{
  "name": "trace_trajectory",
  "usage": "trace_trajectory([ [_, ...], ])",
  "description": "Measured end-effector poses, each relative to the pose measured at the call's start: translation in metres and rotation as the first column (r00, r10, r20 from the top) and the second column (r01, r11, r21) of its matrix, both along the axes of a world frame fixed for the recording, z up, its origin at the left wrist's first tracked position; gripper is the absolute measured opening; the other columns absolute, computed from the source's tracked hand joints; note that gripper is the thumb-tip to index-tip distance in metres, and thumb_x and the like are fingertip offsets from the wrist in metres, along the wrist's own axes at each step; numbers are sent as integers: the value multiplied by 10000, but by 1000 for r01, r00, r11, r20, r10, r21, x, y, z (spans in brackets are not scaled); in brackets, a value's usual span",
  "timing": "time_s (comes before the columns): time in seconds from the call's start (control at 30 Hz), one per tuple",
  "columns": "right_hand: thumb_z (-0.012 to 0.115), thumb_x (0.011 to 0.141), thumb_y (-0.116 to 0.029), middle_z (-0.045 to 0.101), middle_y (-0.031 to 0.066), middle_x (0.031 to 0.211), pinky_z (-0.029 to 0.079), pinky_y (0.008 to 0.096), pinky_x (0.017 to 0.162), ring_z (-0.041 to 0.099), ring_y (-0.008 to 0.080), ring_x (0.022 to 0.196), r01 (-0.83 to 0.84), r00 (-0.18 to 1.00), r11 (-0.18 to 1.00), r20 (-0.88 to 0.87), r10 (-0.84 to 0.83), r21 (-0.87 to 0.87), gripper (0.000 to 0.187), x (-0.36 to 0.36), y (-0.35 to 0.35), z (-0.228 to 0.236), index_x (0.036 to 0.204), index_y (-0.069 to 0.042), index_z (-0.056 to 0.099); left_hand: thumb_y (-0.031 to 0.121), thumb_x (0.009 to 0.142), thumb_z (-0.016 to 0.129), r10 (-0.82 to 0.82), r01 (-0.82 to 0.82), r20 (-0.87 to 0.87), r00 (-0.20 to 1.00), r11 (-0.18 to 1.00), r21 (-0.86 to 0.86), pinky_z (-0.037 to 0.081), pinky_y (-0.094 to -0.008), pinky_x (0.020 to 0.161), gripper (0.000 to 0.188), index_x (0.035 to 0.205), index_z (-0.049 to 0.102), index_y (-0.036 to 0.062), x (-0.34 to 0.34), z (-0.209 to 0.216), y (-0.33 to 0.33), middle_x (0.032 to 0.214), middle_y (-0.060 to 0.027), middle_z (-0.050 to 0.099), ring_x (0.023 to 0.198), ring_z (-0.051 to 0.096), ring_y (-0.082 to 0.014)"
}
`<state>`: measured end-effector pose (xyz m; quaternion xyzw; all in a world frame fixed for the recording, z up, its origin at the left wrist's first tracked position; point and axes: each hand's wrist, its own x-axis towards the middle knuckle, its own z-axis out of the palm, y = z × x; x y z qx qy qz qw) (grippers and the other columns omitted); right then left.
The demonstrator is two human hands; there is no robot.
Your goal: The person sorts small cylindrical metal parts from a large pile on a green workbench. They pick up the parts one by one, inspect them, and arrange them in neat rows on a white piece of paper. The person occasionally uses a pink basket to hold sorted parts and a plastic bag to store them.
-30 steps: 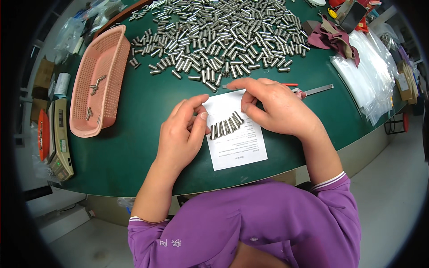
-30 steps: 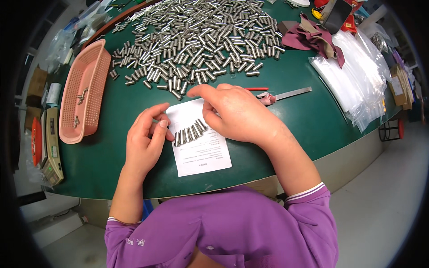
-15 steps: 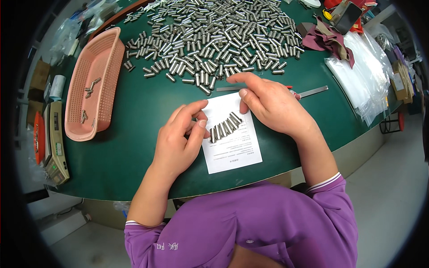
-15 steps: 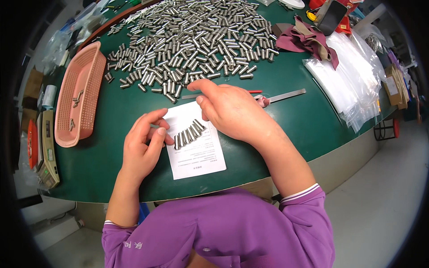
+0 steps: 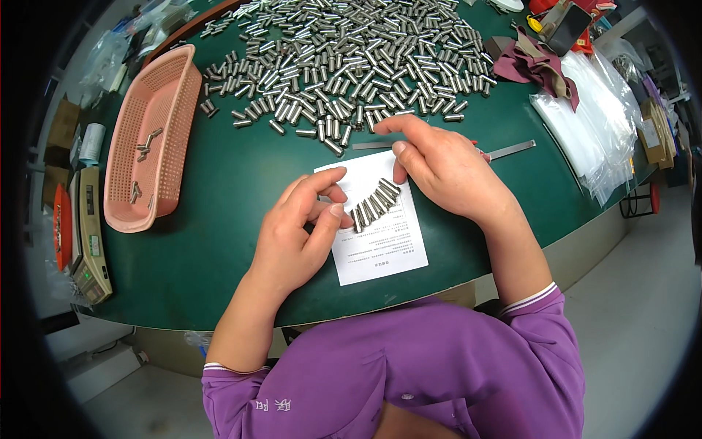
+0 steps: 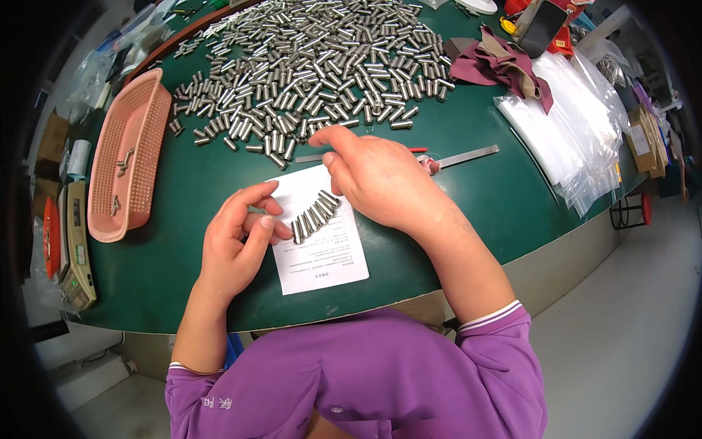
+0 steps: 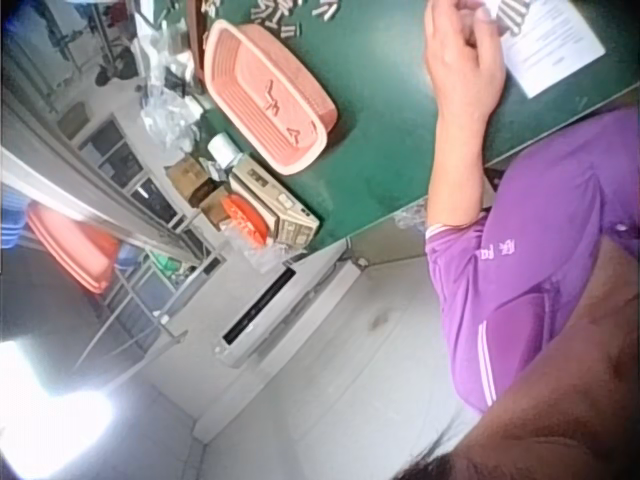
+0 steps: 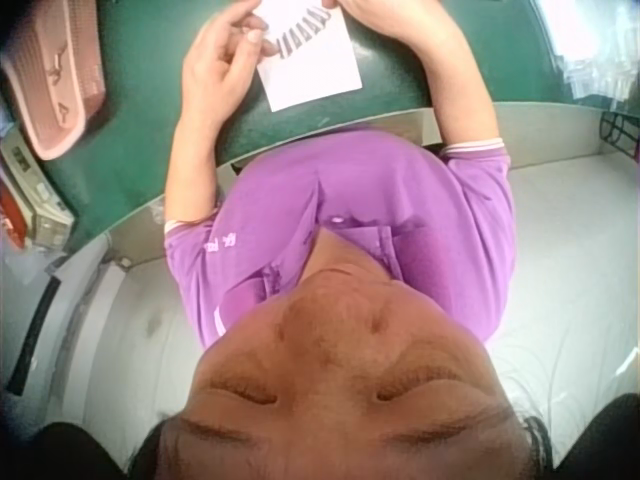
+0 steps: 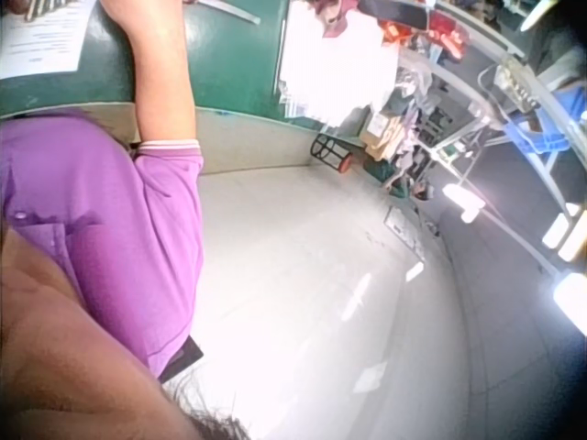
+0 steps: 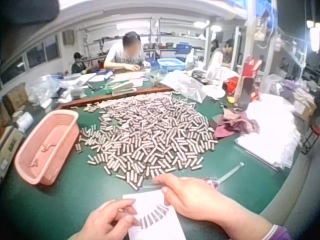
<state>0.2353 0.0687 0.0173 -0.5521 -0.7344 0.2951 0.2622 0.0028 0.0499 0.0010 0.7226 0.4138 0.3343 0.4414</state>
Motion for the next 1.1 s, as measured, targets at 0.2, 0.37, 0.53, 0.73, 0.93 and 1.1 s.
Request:
trace_trajectory([
  [0.2,473,961,-157,660,111,722,497,469,744,660,337,773,16,1000,1000,12,-16,3,252,0,1,-1,1173,-54,560,-36,916,567,-36,38,59,998,998,-40,558,-281,701,384,1297,528,-12,0,-4,-1,1050,-122,607,832,721,-191],
  [0.37,481,940,-142,665,134,751,496,480,758,656,349,803,31,999,998,31,-32,50,266,1,2,-4,1178,-54,559,-42,943,509,-119,132,109,987,983,-124,539,-289,827,473,1406,414,-17,-3,-5,-2,1116,-128,578,972,698,-208],
  [0.53,498,915,-120,662,180,787,489,496,775,649,375,824,32,999,997,27,-34,66,286,2,3,-6,1186,-46,554,-83,941,455,-170,196,169,971,970,-147,509,-295,911,561,1478,307,-19,-1,-6,-4,1182,-146,545,1095,655,-220],
  [0.73,510,897,-107,663,198,811,488,498,782,647,381,836,24,999,997,29,-26,75,301,2,3,-6,1187,-38,554,-138,876,493,-131,130,51,990,991,35,515,-282,864,639,1479,327,-5,-1,-9,2,1202,-155,564,1013,653,-183],
  [0.93,493,901,-112,667,178,789,491,488,782,652,371,822,18,999,998,38,-20,63,295,1,2,-7,1178,-37,561,-149,805,577,-114,119,-69,991,989,82,506,-259,779,712,1466,373,20,-1,-4,2,1176,-129,591,874,621,-127],
  [1.1,464,915,-121,675,139,758,495,475,781,660,350,815,9,1000,1000,13,-9,2,293,-1,1,-2,1176,-35,563,-151,788,586,-110,118,-101,989,991,69,501,-252,764,736,1470,375,31,-1,-4,2,1179,-115,588,842,604,-112],
])
